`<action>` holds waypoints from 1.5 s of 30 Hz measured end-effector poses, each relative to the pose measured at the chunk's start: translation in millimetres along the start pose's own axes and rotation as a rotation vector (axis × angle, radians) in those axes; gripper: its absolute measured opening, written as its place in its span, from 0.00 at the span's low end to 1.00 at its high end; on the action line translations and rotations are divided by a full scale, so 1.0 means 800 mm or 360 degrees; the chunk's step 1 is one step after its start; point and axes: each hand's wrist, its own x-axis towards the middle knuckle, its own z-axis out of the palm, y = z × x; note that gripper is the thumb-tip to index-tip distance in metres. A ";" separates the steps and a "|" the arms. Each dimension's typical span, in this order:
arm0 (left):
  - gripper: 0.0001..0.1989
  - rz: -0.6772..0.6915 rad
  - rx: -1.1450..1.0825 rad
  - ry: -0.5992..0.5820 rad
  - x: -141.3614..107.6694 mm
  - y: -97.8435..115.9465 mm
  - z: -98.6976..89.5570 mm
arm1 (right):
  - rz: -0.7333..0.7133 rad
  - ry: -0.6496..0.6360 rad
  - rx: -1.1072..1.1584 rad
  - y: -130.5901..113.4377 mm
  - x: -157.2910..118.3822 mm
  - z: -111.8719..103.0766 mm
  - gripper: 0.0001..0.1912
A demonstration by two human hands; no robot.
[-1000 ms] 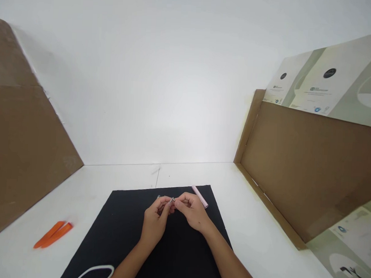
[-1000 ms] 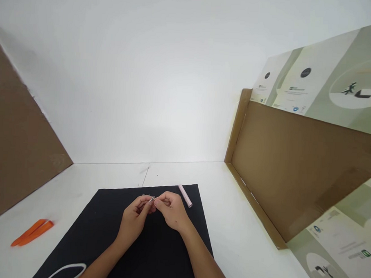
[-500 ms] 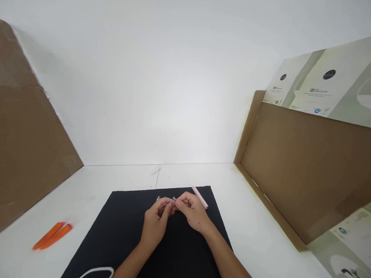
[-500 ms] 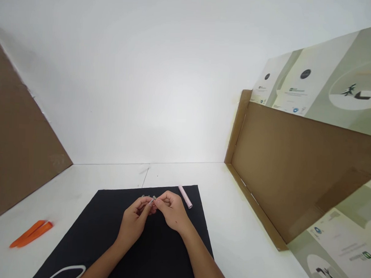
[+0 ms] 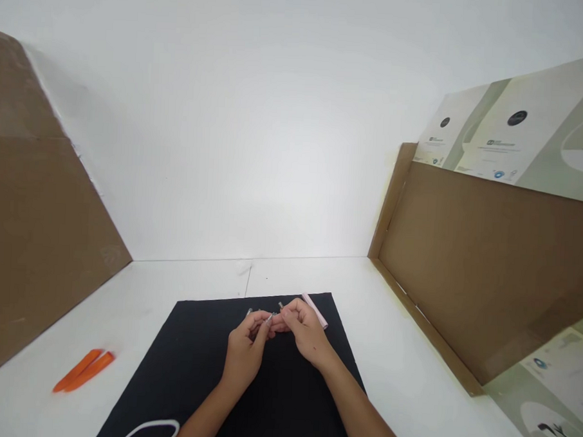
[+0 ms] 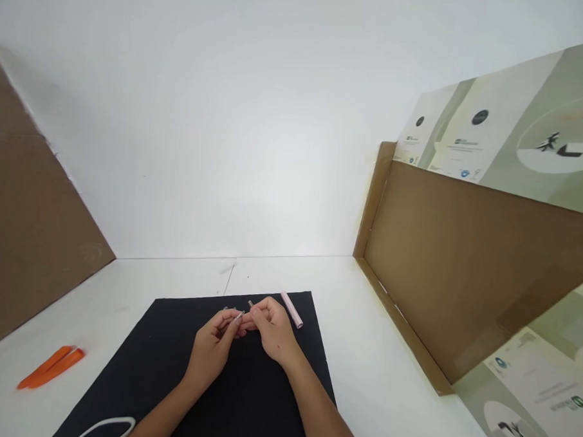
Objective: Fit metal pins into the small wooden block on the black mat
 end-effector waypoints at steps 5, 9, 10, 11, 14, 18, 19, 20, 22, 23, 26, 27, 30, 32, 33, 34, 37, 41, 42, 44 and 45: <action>0.11 0.0011 0.0006 -0.0010 0.000 0.000 0.001 | 0.0015 0.0029 -0.0005 0.002 0.001 0.001 0.20; 0.11 0.0033 0.0015 0.0003 0.001 -0.001 0.000 | 0.0007 0.0019 -0.0011 0.002 0.001 0.001 0.21; 0.11 0.0030 0.0015 -0.0001 0.001 -0.001 0.000 | 0.0008 0.0014 -0.0017 0.001 0.000 0.001 0.21; 0.11 0.0025 0.0012 -0.0008 0.001 0.000 0.000 | 0.0009 0.0007 -0.0025 0.001 0.000 0.000 0.20; 0.12 0.0010 -0.0004 -0.0018 0.001 0.003 -0.001 | -0.0007 -0.0060 -0.0066 -0.003 -0.002 -0.001 0.18; 0.13 0.0015 0.0008 0.0009 0.001 0.006 -0.002 | -0.0053 -0.0168 -0.0134 -0.010 -0.006 -0.001 0.15; 0.13 0.0015 0.0007 0.0018 0.002 0.006 -0.002 | -0.0059 -0.0180 -0.0138 -0.012 -0.007 0.000 0.15; 0.13 0.0012 0.0001 0.0025 0.002 0.006 -0.002 | -0.0061 -0.0188 -0.0137 -0.013 -0.007 0.000 0.14; 0.13 0.0004 -0.0020 0.0029 0.002 0.004 -0.002 | -0.0058 -0.0184 -0.0125 -0.013 -0.008 0.001 0.14; 0.13 0.0000 -0.0032 0.0026 0.002 0.003 -0.002 | -0.0051 -0.0168 -0.0114 -0.012 -0.007 0.001 0.14; 0.12 -0.0015 -0.0080 0.0012 0.001 0.000 -0.001 | 0.0014 -0.0065 -0.0041 -0.009 -0.006 0.003 0.16; 0.11 -0.0017 -0.0093 0.0009 0.001 0.000 -0.001 | 0.0047 -0.0027 -0.0005 -0.008 -0.006 0.004 0.16; 0.11 -0.0011 -0.0096 0.0006 0.001 0.000 0.000 | 0.0117 0.0058 0.0070 -0.006 -0.004 0.008 0.18; 0.11 -0.0009 -0.0100 0.0013 0.000 0.000 0.000 | 0.0112 0.0088 0.0078 -0.005 -0.004 0.010 0.18; 0.11 -0.0007 -0.0105 0.0013 0.000 0.000 -0.001 | 0.0098 0.0095 0.0073 -0.004 -0.003 0.010 0.18; 0.11 -0.0005 -0.0108 0.0013 0.000 0.000 -0.001 | 0.0081 0.0094 0.0065 -0.003 -0.003 0.010 0.18; 0.10 0.0002 -0.0092 0.0000 0.000 0.002 -0.001 | 0.0034 0.0083 0.0034 0.000 -0.002 0.007 0.17; 0.10 0.0025 -0.0085 0.0011 -0.001 0.003 -0.001 | 0.0011 0.0059 0.0006 0.001 -0.002 0.005 0.16; 0.10 0.0033 -0.0086 0.0015 -0.001 0.003 -0.001 | 0.0007 0.0052 0.0002 0.000 -0.002 0.005 0.15; 0.09 0.0048 -0.0073 0.0024 -0.001 0.003 -0.002 | -0.0011 0.0026 -0.0008 -0.003 -0.004 0.005 0.14; 0.09 0.0053 -0.0062 0.0024 -0.001 0.002 -0.002 | -0.0020 0.0005 -0.0013 -0.004 -0.004 0.005 0.13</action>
